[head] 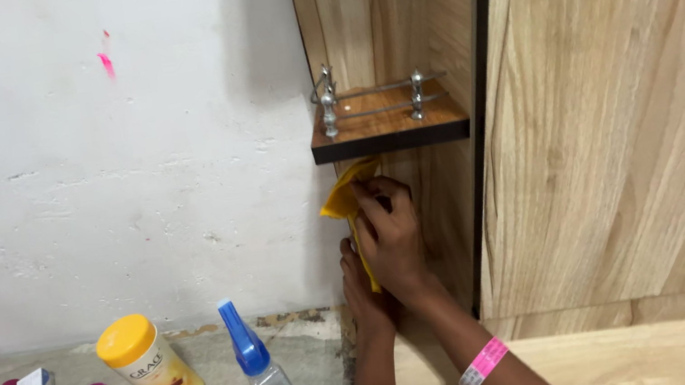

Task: The person wipes a wooden cabinet surface and interior shelves with a yellow cloth. They spray the cloth with a blue spray bottle and continue wiping the cabinet's side and shelves.

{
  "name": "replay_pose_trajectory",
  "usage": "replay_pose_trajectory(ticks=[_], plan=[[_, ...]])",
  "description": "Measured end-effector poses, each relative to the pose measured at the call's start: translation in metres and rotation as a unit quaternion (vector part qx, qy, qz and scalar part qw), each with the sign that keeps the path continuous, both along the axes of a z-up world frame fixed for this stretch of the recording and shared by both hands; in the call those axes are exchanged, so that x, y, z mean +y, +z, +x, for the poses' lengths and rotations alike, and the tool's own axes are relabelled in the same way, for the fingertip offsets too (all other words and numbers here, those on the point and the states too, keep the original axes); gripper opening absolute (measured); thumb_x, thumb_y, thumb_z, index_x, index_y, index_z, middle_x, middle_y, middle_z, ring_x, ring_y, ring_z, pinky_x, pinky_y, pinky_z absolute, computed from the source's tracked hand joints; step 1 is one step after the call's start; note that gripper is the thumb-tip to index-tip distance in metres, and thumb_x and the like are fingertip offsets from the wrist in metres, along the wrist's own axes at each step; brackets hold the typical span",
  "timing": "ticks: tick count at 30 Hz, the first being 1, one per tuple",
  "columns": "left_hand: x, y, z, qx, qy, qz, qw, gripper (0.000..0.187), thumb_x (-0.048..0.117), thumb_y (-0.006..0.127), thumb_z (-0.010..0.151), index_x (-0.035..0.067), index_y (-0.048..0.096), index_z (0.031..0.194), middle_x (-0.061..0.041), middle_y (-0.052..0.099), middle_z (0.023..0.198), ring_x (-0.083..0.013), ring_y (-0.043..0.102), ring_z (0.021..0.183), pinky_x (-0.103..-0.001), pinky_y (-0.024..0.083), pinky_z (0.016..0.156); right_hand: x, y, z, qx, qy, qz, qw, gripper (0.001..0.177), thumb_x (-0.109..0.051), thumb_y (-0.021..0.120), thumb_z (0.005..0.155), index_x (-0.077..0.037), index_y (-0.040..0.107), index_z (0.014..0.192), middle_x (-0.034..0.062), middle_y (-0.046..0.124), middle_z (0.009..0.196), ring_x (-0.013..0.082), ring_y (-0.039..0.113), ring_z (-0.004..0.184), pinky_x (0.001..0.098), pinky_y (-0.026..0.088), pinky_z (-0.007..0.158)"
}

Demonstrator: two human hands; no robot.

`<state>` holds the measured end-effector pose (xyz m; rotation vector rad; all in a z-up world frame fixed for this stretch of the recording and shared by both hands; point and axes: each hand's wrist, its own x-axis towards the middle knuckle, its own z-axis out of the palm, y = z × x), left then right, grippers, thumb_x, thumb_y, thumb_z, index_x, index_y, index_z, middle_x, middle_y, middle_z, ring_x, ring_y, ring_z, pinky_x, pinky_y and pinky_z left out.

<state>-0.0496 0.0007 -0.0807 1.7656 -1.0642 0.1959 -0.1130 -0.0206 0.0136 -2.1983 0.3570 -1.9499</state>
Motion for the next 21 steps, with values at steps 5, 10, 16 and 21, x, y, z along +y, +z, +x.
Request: replay_pose_trajectory(ticks=[5,10,16,21], plan=[[0.006,-0.006,-0.001,-0.074,0.029,0.133,0.988,0.085,0.024,0.076,0.081,-0.003,0.028,0.146,-0.026,0.043,0.143,-0.0426,0.051,0.123,-0.048,0.05,0.098,0.021,0.017,-0.037,-0.029,-0.017,-0.06,0.998,0.047,0.012,0.071,0.088,-0.001,0.067,0.133,0.0155,0.055,0.124,0.0313,0.06,0.115,0.0368,0.055,0.094],[0.001,-0.001,-0.007,-0.112,0.073,0.114,0.984,0.083,0.015,0.076,0.079,-0.005,0.033,0.147,-0.024,0.044,0.145,-0.0388,0.054,0.119,-0.045,0.051,0.095,0.024,0.046,-0.061,-0.088,-0.098,-0.111,0.985,0.044,0.012,0.075,0.085,-0.003,0.07,0.126,0.0117,0.05,0.119,0.027,0.058,0.111,0.0371,0.053,0.092],[-0.01,-0.007,-0.006,-0.175,0.126,0.174,0.961,0.082,0.017,0.07,0.083,-0.009,0.029,0.149,-0.025,0.04,0.149,-0.0334,0.054,0.122,-0.04,0.053,0.092,0.04,0.071,-0.076,-0.123,-0.164,-0.208,0.956,0.04,0.012,0.076,0.083,-0.004,0.07,0.119,0.0099,0.05,0.115,0.0265,0.055,0.112,0.038,0.051,0.091],[-0.014,-0.002,-0.004,-0.173,0.114,0.196,0.958,0.083,0.018,0.071,0.082,-0.011,0.029,0.148,-0.029,0.037,0.149,-0.0362,0.051,0.124,-0.04,0.054,0.092,0.05,0.097,-0.078,-0.045,-0.239,-0.109,0.964,0.043,0.014,0.069,0.091,0.001,0.069,0.133,0.0138,0.057,0.132,0.0313,0.056,0.123,0.038,0.054,0.099]])
